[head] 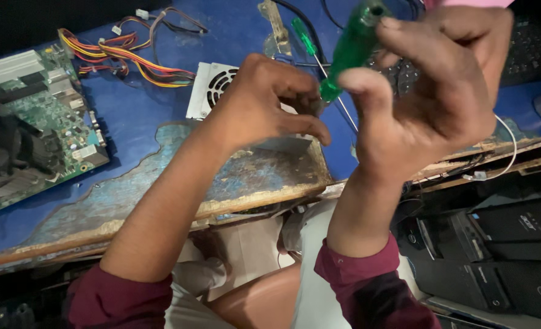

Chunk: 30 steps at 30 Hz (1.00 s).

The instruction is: The person uses a green-handled screwdriver to remove screws from a computer power supply unit. They rotate the unit to access different sides and continue unscrewing fasteners while seated at a workbench.

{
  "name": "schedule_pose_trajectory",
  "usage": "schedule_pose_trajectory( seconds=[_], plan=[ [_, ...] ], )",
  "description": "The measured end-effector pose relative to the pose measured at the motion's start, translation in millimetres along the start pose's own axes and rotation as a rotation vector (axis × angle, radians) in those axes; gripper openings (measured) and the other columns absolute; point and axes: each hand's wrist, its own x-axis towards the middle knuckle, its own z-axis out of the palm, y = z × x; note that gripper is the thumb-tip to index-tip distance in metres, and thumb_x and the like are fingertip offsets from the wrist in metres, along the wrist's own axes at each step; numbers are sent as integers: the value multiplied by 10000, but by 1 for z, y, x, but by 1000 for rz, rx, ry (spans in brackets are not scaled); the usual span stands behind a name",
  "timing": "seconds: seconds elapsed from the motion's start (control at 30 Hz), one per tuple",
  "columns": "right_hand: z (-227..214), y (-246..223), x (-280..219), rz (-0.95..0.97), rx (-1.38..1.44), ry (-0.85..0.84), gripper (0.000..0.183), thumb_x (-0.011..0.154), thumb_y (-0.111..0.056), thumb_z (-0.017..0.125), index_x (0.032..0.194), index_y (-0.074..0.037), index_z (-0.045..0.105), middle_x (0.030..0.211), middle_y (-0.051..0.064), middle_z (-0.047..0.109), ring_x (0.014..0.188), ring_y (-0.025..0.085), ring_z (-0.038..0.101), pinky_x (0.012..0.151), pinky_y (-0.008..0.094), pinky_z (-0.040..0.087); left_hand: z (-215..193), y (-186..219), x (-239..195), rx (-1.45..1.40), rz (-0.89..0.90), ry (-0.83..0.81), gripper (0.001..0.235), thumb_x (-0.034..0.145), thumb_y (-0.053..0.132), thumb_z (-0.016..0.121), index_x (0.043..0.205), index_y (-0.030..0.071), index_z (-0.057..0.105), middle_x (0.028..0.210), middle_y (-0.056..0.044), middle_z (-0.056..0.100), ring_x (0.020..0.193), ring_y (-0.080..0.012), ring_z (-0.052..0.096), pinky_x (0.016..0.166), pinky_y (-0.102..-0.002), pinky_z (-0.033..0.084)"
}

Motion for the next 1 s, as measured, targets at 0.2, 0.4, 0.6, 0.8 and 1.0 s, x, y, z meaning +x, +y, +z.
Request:
schedule_pose_trajectory(
  seconds=[0.2, 0.4, 0.6, 0.8, 1.0],
  plan=[
    [7, 4, -4, -23, 19, 36, 614, 918, -33, 1006, 1316, -72, 540, 1163, 78, 517, 977, 194, 533, 789, 300, 476, 2, 1, 2, 200, 225, 48, 414, 750, 298, 978, 876, -5, 725, 854, -74, 748, 759, -174, 744, 698, -287, 605],
    [13, -24, -9, 376, 240, 86, 384, 1062, -163, 789, 1318, -30, 536, 1203, 118, 649, 923, 183, 660, 810, 256, 543, -5, 4, -3, 391, 172, -116, 460, 714, 337, 940, 1013, 54, 733, 920, -72, 703, 836, -269, 676, 694, -387, 532],
    [7, -8, 3, 227, 475, -29, 344, 1057, -275, 705, 1292, -39, 618, 1216, 126, 678, 905, 200, 668, 793, 287, 586, -4, 2, 1, 635, 264, -232, 476, 603, 272, 860, 1022, 89, 724, 966, -58, 655, 1013, -324, 596, 808, -471, 427],
    [-9, -3, -9, 192, 188, -126, 491, 1017, -158, 945, 1350, -31, 607, 1283, 99, 653, 970, 207, 694, 831, 284, 576, -4, -3, -1, 541, 208, -267, 367, 655, 212, 813, 980, 70, 717, 1029, -86, 666, 1056, -332, 600, 877, -450, 431],
    [-32, -2, -13, 154, 142, -100, 487, 965, -149, 869, 1255, 10, 511, 1198, 109, 673, 910, 232, 745, 731, 298, 611, -6, -1, -1, 536, 143, -319, 269, 680, 155, 753, 934, 73, 716, 958, -65, 671, 1044, -307, 597, 878, -448, 428]
  ],
)
